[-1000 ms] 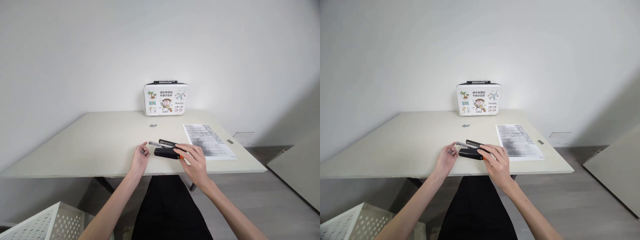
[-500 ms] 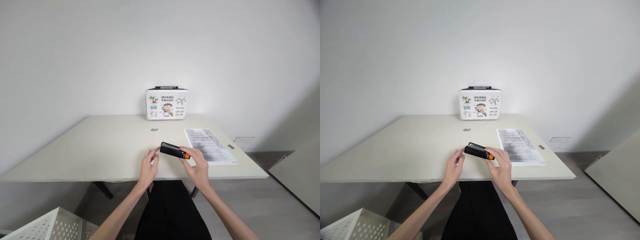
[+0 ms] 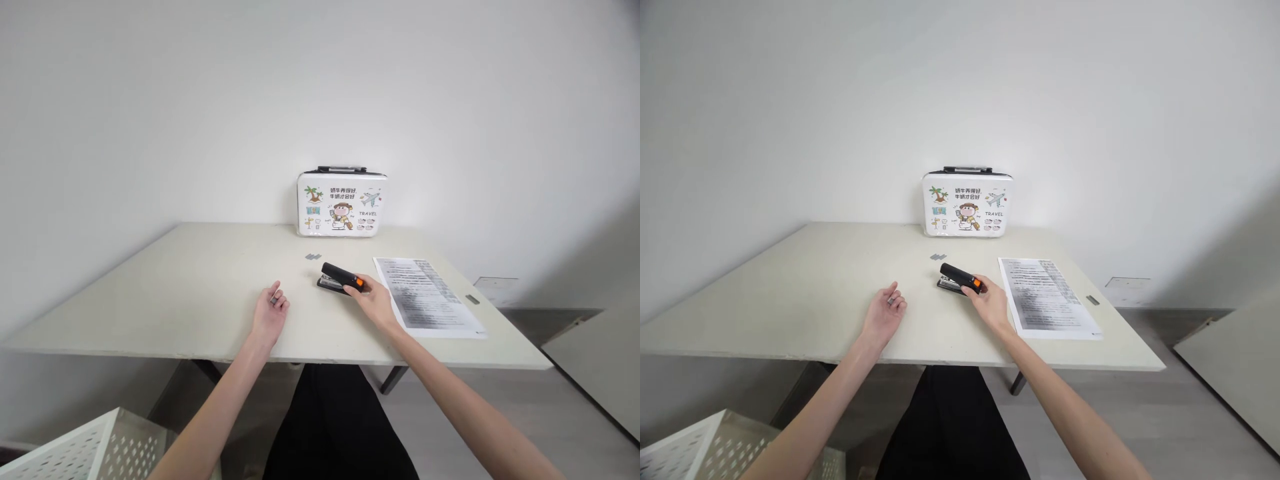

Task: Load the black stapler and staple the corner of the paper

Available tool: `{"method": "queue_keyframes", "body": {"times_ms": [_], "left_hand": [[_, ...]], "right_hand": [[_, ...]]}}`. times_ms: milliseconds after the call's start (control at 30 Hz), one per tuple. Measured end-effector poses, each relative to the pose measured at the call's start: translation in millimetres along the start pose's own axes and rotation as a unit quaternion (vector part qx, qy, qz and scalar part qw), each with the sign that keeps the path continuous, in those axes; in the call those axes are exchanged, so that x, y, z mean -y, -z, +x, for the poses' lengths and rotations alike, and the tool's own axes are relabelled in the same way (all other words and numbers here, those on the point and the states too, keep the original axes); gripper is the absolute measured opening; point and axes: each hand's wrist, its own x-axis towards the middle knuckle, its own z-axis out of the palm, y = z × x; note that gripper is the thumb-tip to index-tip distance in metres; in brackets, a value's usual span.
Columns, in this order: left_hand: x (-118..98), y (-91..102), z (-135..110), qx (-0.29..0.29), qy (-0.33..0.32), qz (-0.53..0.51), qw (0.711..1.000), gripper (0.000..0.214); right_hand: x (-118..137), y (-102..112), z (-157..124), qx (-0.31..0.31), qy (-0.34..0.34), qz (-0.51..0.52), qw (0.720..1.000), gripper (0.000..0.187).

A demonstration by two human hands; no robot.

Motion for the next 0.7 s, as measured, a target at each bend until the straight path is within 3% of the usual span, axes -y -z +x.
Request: {"method": "queue_keyframes", "body": {"times_ms": [200, 467, 600, 700], "left_hand": [[-2.2, 14.3, -4.4, 0.035, 0.017, -0.054, 0.998, 0.014], [3.3, 20.1, -5.0, 0.032, 0.006, -0.030, 0.999, 0.014], [3.8, 17.8, -6.2, 0.033, -0.001, -0.006, 0.999, 0.017], [3.4, 14.4, -7.0, 0.037, -0.005, 0.012, 0.999, 0.016]], "right_hand": [[-9.4, -44.0, 45.4, 0.038, 0.003, -0.040, 0.998, 0.040], [-5.8, -108.0, 88.0, 0.064, 0.038, -0.061, 0.995, 0.033], [-0.8, -122.3, 106.3, 0.075, 0.055, -0.078, 0.993, 0.031], [7.8, -118.6, 106.8, 0.074, 0.073, -0.097, 0.990, 0.029]]}}
